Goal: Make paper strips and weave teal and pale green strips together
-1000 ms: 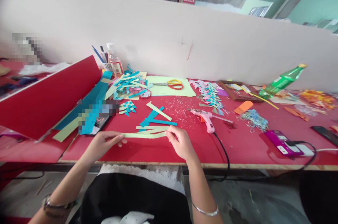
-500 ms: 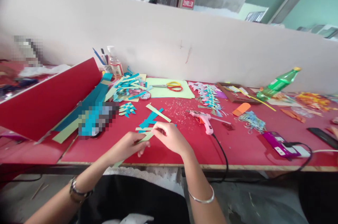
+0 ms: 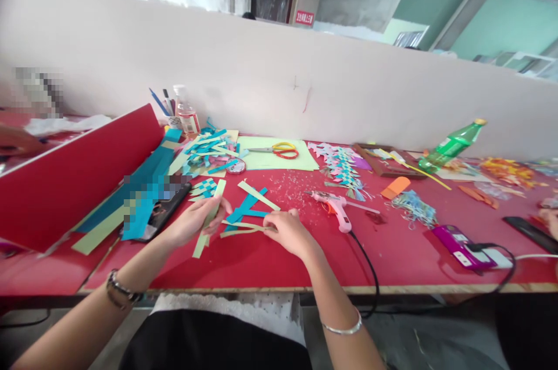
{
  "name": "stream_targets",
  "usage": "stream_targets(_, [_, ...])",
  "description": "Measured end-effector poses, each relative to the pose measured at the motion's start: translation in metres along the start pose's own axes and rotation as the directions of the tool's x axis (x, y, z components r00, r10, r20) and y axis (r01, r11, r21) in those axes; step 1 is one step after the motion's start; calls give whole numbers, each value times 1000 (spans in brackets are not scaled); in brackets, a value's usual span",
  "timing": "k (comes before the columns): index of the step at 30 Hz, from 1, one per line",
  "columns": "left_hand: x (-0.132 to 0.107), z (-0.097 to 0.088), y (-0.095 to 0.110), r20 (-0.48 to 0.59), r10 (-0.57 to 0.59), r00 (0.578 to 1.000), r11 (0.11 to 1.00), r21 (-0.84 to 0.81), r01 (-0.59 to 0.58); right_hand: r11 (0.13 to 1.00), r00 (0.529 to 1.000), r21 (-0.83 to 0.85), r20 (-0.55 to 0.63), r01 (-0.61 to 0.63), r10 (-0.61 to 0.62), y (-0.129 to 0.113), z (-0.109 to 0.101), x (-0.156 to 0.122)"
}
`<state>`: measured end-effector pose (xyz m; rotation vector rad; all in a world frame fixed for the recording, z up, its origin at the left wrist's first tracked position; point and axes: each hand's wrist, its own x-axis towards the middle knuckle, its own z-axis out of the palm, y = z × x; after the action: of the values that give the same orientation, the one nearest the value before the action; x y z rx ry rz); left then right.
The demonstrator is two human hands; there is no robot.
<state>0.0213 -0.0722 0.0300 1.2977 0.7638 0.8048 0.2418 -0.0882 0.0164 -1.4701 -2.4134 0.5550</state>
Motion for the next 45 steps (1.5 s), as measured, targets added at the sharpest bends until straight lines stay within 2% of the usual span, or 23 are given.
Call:
stream_targets(4, [12,-8,-6,2,-35,999,985,-167,34,981,999,192,-12,34,-32,2,-28,18])
stream_targets(7, [20,-12,-8,-25,-39,999,985,-166,34,940,992,338,-125,32,11,12,-45,43])
stream_targets(9, [27,-13,-7,-66,-24,998,994,-105,17,894,962,445,-263,56,70,20,-50,65])
stream_targets(11, [34,-14,-7,-116,1,993,1000,-29,-4,859,912,503,-389,91,131,28,-50,88])
stream_targets(15, [49,-14,-8,-167,18,986,994,113,1,841,835,539,-480,37,271,33,-40,118])
stream_targets(16, [52,-15,-10,-168,19,986,991,137,4,858,833,513,-480,14,273,32,-37,119])
stream_targets(18, [58,-18,-14,-169,38,985,987,159,-11,923,880,382,-426,-35,209,30,-33,114])
stream_targets(19, [59,-19,-16,-177,51,983,987,161,-22,959,922,275,-353,-63,162,29,-32,108])
stream_targets(21, [62,-22,-20,-210,82,974,986,158,-49,993,987,-3,-106,-122,121,27,-31,91])
stream_targets(23, [62,-23,-23,-258,102,961,986,155,-63,947,972,-263,94,-185,216,25,-30,74])
stream_targets(26, [61,-25,-26,-291,69,954,990,138,-29,897,946,-368,112,-247,306,23,-26,58])
stream_targets(29, [60,-25,-29,-277,35,960,991,134,3,890,947,-381,94,-250,306,22,-22,53])
stream_targets(32, [60,-25,-31,-281,60,958,989,150,-18,907,954,-360,120,-217,276,25,-22,52])
stream_targets(35, [60,-26,-31,-302,84,949,985,171,-33,964,969,-193,134,-181,209,26,-29,48])
stream_targets(38, [59,-26,-30,-291,88,953,978,207,-27,991,988,38,89,-128,124,22,-45,43])
stream_targets(40, [58,-26,-28,-253,112,961,977,205,-60,988,996,131,45,-85,80,18,-58,41])
stream_targets(43, [57,-25,-26,-197,140,970,985,131,-116,982,997,184,-42,-53,61,13,-70,43])
stream_targets(45, [56,-25,-26,-176,141,974,989,71,-131,979,993,197,-98,-47,67,12,-71,46])
